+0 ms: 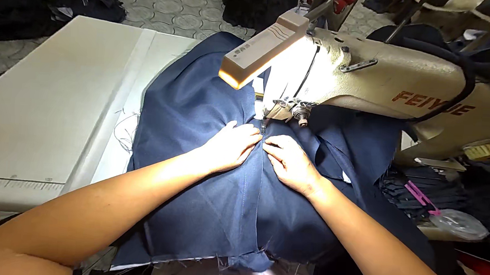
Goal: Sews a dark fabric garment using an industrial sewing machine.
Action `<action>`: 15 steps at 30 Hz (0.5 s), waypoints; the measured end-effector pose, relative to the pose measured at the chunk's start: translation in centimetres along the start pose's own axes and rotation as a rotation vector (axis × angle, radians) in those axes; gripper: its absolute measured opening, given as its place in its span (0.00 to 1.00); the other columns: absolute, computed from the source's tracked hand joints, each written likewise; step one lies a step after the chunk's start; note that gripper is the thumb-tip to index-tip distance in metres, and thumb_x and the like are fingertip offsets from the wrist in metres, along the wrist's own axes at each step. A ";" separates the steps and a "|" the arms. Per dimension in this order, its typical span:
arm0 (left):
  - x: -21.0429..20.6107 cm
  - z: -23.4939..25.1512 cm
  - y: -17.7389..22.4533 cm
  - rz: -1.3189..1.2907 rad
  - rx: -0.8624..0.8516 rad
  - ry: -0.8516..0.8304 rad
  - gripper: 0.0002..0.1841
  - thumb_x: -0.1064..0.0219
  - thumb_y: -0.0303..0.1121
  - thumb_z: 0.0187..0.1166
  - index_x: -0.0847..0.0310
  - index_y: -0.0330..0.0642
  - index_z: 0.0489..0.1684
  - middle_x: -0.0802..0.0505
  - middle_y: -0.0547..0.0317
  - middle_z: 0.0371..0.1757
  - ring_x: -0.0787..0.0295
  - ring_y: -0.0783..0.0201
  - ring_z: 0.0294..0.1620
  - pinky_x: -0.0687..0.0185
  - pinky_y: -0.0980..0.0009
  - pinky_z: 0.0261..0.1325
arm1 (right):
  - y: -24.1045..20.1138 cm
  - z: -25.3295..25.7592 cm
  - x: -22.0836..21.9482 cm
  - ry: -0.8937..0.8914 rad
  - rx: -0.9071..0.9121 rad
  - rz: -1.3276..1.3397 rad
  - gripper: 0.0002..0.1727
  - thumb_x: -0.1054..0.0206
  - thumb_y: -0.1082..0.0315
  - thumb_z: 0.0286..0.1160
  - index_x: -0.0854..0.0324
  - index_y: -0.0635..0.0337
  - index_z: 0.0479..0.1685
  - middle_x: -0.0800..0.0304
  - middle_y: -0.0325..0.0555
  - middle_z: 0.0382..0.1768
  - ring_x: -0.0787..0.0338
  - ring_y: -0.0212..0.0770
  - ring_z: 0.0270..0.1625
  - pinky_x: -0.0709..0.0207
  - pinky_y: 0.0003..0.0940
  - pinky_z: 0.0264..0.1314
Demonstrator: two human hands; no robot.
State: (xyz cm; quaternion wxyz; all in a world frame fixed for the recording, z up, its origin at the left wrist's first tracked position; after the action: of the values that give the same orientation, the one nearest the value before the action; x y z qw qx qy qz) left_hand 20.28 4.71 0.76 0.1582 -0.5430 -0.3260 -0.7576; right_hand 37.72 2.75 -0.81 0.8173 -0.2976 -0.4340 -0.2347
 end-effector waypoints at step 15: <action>-1.2 -2.2 -1.3 -0.052 -0.217 0.095 0.23 0.49 0.30 0.81 0.14 0.37 0.69 0.12 0.47 0.73 0.21 0.47 0.81 0.39 0.39 0.84 | -1.4 -1.8 0.1 -0.011 0.040 0.043 0.20 0.44 0.72 0.77 0.09 0.66 0.59 0.08 0.55 0.66 0.13 0.55 0.75 0.27 0.49 0.82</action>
State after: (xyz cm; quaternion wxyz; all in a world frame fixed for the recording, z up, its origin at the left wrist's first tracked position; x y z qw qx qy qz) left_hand 18.35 4.10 -1.19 0.0940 -0.5117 -0.2481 -0.8172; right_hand 37.87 0.57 -1.16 0.8257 -0.2916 -0.4364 -0.2065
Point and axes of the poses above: each hand's wrist, its own z-axis towards the middle knuckle, its own x-axis out of the back of the hand, y = z × x, the point moved 4 cm from there along z, towards the middle knuckle
